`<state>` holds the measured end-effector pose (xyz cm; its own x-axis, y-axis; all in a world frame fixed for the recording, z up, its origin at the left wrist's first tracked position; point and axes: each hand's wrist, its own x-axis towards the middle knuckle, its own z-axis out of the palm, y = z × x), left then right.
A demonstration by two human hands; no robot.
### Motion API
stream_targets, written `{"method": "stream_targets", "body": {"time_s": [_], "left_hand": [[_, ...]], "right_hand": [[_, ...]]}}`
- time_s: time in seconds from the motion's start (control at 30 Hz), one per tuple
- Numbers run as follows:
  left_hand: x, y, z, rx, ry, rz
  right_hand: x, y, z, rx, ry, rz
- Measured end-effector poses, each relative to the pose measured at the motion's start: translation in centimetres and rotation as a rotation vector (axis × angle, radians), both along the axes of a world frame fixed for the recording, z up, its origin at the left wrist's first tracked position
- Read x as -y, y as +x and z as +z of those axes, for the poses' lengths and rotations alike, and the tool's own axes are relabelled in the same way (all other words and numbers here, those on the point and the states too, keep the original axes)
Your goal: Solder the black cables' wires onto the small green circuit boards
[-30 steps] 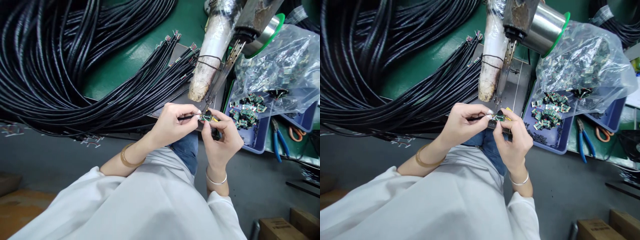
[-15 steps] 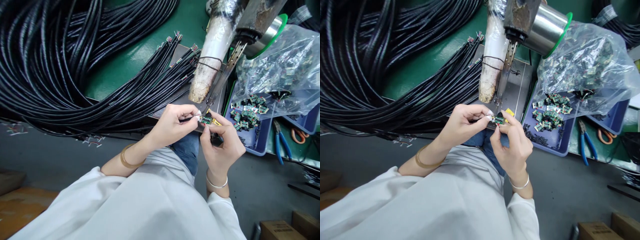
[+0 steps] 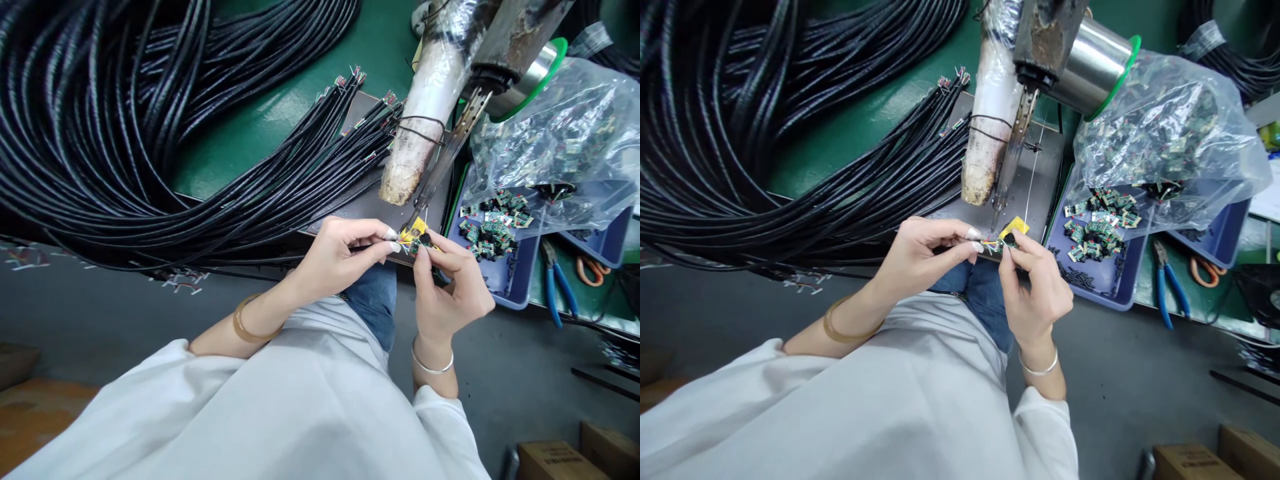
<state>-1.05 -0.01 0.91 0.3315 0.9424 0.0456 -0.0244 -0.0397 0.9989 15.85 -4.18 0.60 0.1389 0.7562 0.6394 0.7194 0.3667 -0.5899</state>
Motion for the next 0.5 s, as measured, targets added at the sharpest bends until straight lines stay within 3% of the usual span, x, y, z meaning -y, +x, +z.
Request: {"method": "stream_targets", "body": {"time_s": [0.13,0.2,0.33,0.5], "left_hand": [[-0.2,-0.9,-0.1,0.148,-0.234,-0.225],[-0.3,-1.1,-0.1,0.158,-0.284,-0.247],[-0.1,-0.8,0.1,0.142,-0.22,-0.198],[0.5,-0.4,-0.2,0.087,-0.186,-0.222]], "right_hand": [[0.3,0.4,0.3,-0.3,-0.29,0.197],[0.7,0.6,0.7,-0.328,-0.29,0.189],[1.6,1.1,1.9,-0.173,-0.17,0.001],[1.6,1.2,2.4,0.081,-0.401,0.211]]}}
